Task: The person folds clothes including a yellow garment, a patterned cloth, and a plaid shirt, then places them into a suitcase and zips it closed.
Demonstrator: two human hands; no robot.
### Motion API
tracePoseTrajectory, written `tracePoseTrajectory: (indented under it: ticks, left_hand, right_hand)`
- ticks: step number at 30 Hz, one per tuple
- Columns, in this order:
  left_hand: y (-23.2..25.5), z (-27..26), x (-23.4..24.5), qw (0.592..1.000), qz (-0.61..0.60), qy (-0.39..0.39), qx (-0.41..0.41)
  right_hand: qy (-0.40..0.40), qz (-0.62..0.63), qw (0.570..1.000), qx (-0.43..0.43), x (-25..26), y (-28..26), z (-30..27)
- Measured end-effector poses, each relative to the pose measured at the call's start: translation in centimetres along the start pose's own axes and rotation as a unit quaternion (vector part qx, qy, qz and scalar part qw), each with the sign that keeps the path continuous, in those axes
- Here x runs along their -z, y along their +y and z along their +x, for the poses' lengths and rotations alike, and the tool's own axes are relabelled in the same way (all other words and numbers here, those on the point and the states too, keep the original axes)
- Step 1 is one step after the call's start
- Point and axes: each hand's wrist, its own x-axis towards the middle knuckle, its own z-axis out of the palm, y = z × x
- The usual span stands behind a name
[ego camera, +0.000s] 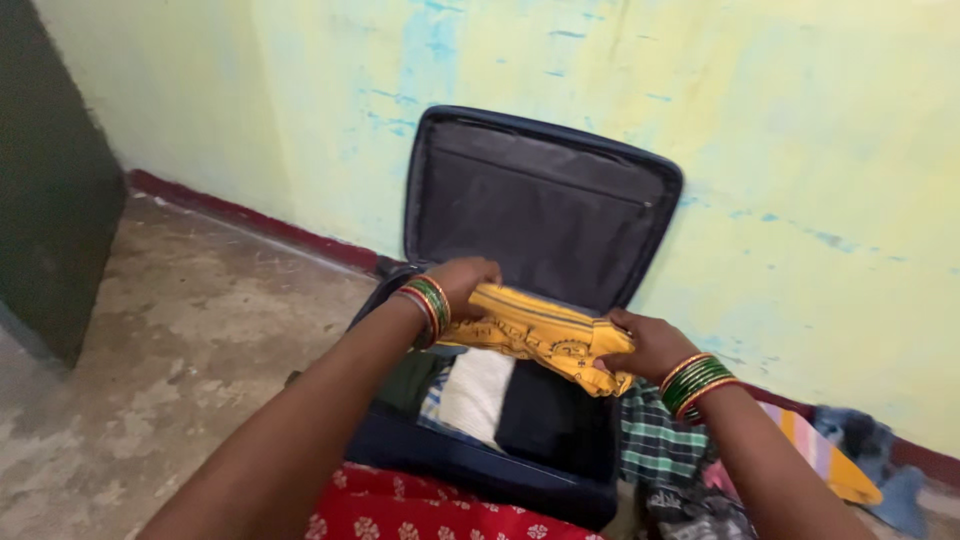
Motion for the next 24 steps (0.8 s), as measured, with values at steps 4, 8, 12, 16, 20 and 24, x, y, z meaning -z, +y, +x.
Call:
tracePoseTrajectory:
  ticks: [4,8,12,16,20,24]
  left_hand:
    - [-3.7,-3.7,-1.1,0.994,0.074,0.008,-0.08]
    - [-7.4,-5.8,-1.4,0.966,0.237,-0.031,-0.101]
    - [-12.4,-7.8,-2.5,0.922,0.333,0.04,-0.191]
    - [-17.5,-10.5,-5.0,0.911,0.359,0.02,-0.2]
    - [-21.6,-12.8,-8.4,0.923,0.343,-0.009,-0.172]
    - [-25.3,-14.2,-13.0,0.926,0.342,-0.007,-0.162]
  right_hand:
    - [0.019,-0.026,0.999,0.038,-3.0,-2.6,3.1]
    - [0.135,-0.05,0.976,0.161,-6.9,-4.9,5.8]
    - [0.21,-0.207,0.918,0.264,-11.8,-6.0,8.5]
    - [0.243,-0.24,0.874,0.346,-17.1,-6.6,12.8]
    - [0.211,-0.246,0.882,0.341,-21.7,-6.4,16.2]
    - [0.191,-0.236,0.886,0.35,-26.4,-5.0,18.0]
